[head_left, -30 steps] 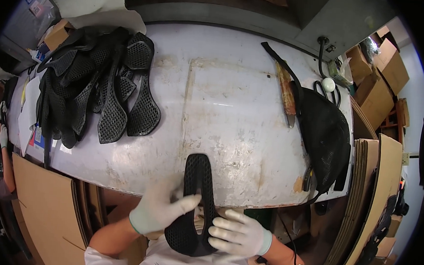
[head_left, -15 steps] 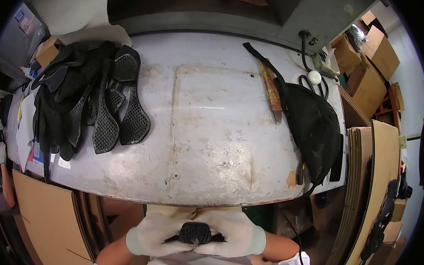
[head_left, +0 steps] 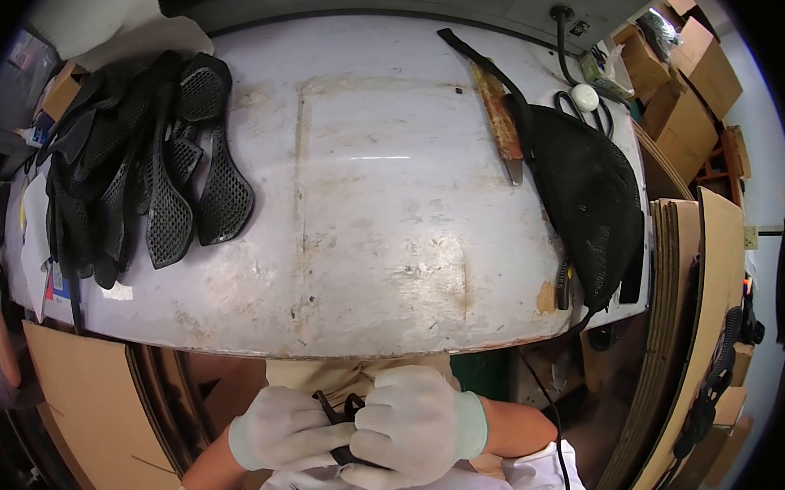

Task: Inspecting and preparing bicycle saddle components at a manufacturing workbench.

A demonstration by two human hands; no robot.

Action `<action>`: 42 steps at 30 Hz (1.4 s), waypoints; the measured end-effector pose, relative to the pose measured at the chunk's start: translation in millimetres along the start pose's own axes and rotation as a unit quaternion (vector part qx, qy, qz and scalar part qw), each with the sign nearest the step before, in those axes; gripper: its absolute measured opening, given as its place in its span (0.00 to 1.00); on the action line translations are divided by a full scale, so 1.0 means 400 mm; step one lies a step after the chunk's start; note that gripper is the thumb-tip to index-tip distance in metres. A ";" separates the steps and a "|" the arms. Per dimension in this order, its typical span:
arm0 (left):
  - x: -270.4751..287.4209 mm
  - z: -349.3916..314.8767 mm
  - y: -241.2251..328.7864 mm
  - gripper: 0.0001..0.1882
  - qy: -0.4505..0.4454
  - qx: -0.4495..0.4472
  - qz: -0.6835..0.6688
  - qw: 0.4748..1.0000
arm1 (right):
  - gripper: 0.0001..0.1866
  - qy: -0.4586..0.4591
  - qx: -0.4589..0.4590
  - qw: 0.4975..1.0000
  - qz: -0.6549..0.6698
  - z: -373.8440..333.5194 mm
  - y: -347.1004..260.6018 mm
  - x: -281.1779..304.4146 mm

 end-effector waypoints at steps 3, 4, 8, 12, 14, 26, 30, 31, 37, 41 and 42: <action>0.021 0.016 0.017 0.23 0.029 0.043 0.083 0.995 | 0.24 0.022 -0.011 0.999 0.028 -0.017 0.026 -0.005; 0.028 0.015 0.026 0.22 0.035 0.059 0.115 0.991 | 0.24 0.019 -0.011 0.999 0.033 -0.015 0.022 0.002; 0.048 0.034 0.068 0.20 -0.007 0.068 0.223 0.972 | 0.23 -0.030 -0.056 0.998 0.012 -0.010 0.016 -0.001; 0.060 0.051 0.085 0.20 -0.002 0.062 0.218 0.974 | 0.22 0.026 -0.005 0.998 0.053 -0.015 0.028 -0.012; 0.073 0.057 0.095 0.21 0.018 0.062 0.255 0.965 | 0.20 0.029 0.005 0.998 0.057 -0.013 0.031 -0.002; 0.170 -0.280 0.015 0.49 0.441 0.311 -0.009 0.842 | 0.15 0.077 0.020 0.979 0.189 -0.058 0.088 0.091; 0.169 -0.202 0.037 0.51 0.443 0.295 0.022 0.846 | 0.17 0.104 0.041 0.972 0.207 -0.071 0.083 0.068; 0.161 -0.181 0.042 0.50 0.478 0.299 0.075 0.823 | 0.18 0.134 0.030 0.971 0.196 -0.080 0.083 0.067; 0.184 -0.127 0.041 0.52 0.305 0.366 -0.123 0.870 | 0.20 0.103 0.005 0.975 0.197 -0.100 0.075 0.088; 0.176 -0.108 0.048 0.56 0.242 0.403 -0.117 0.875 | 0.22 0.095 0.011 0.983 0.155 -0.109 0.071 0.090; 0.169 -0.109 0.049 0.56 0.240 0.403 -0.117 0.875 | 0.22 0.097 0.010 0.983 0.155 -0.115 0.073 0.093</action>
Point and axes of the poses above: each hand's wrist, its own z-axis towards the middle knuckle, its own x-axis out of the back of the hand, y = z × x, the point moved 5 cm from there along z, towards the middle knuckle
